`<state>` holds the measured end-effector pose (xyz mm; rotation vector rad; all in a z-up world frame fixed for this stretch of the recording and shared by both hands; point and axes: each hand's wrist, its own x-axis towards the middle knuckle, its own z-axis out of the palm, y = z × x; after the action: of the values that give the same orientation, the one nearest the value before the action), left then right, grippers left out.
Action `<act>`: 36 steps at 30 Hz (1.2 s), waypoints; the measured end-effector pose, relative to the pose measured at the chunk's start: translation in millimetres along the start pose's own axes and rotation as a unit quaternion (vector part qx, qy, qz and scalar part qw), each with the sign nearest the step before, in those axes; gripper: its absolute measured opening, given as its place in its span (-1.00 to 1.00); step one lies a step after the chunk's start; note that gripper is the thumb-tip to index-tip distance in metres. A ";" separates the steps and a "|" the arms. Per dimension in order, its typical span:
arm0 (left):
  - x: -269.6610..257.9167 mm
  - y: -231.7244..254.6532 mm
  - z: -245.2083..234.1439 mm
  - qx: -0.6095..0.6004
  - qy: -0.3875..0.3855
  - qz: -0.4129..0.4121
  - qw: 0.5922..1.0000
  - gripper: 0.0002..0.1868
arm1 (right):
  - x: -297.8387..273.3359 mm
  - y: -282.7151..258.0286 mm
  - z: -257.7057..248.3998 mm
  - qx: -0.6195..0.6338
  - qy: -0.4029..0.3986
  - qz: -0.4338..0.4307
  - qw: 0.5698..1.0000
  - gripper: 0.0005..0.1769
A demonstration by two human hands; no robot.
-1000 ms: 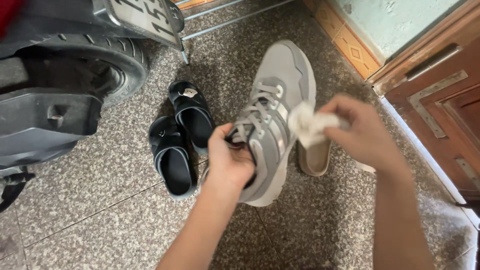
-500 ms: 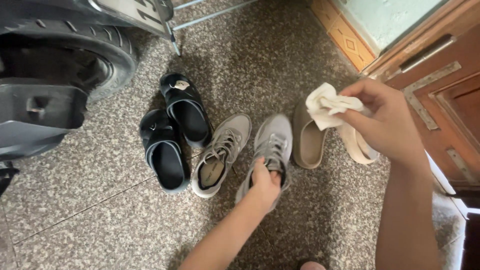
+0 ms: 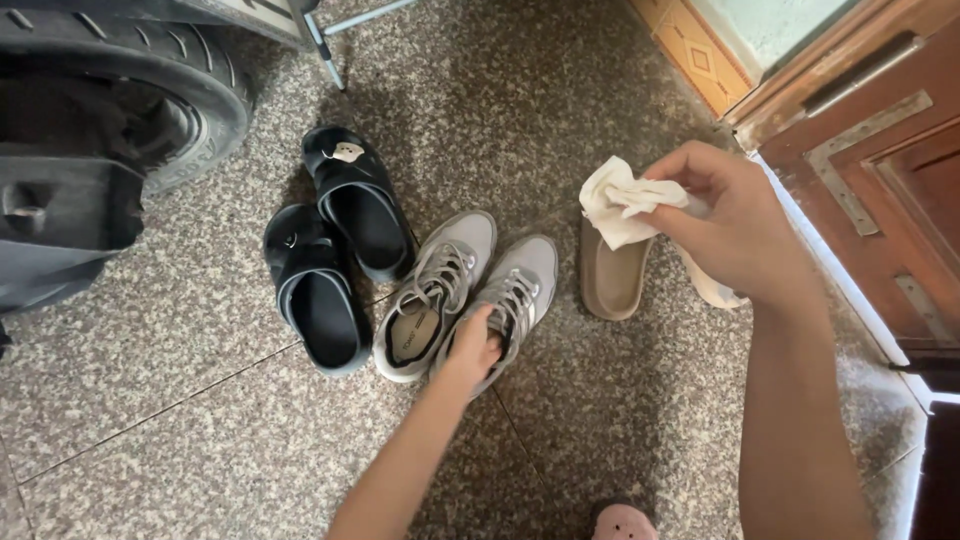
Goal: Wiping shoes with a tissue and organizing them on a shoe rack
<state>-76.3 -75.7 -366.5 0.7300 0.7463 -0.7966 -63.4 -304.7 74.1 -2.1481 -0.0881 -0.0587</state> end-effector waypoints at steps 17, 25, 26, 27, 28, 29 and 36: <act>-147.9 62.2 19.7 0.884 0.162 0.151 0.411 -0.42 | 1.2 -17.5 15.7 -0.097 0.000 0.051 0.994 -0.79; -132.3 48.5 10.8 0.840 0.208 0.213 0.453 -0.35 | -5.2 -21.7 15.4 -0.104 0.000 0.058 0.993 -0.78; -134.7 50.6 13.4 0.833 0.208 0.193 0.474 -0.32 | -7.0 -21.0 14.3 -0.109 0.002 0.048 0.993 -0.78; -136.9 53.8 16.3 0.826 0.209 0.174 0.494 -0.28 | -8.3 -20.7 13.3 -0.113 0.005 0.038 0.993 -0.78; -126.7 50.1 10.5 0.826 0.209 0.175 0.493 -0.28 | -9.6 -23.1 11.8 -0.113 0.006 0.038 0.993 -0.78; -116.3 46.1 5.0 0.820 0.213 0.200 0.492 -0.28 | -11.0 -25.5 10.0 -0.129 0.010 0.044 0.991 -0.77; -134.8 62.3 28.5 0.739 0.211 0.204 0.606 -0.51 | -23.3 -28.7 -4.4 -0.126 0.024 0.018 0.992 -0.77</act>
<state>-82.0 -20.2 -226.0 2.5848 0.0949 -0.6799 -89.2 -293.6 98.6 -2.3981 -0.0150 -0.1044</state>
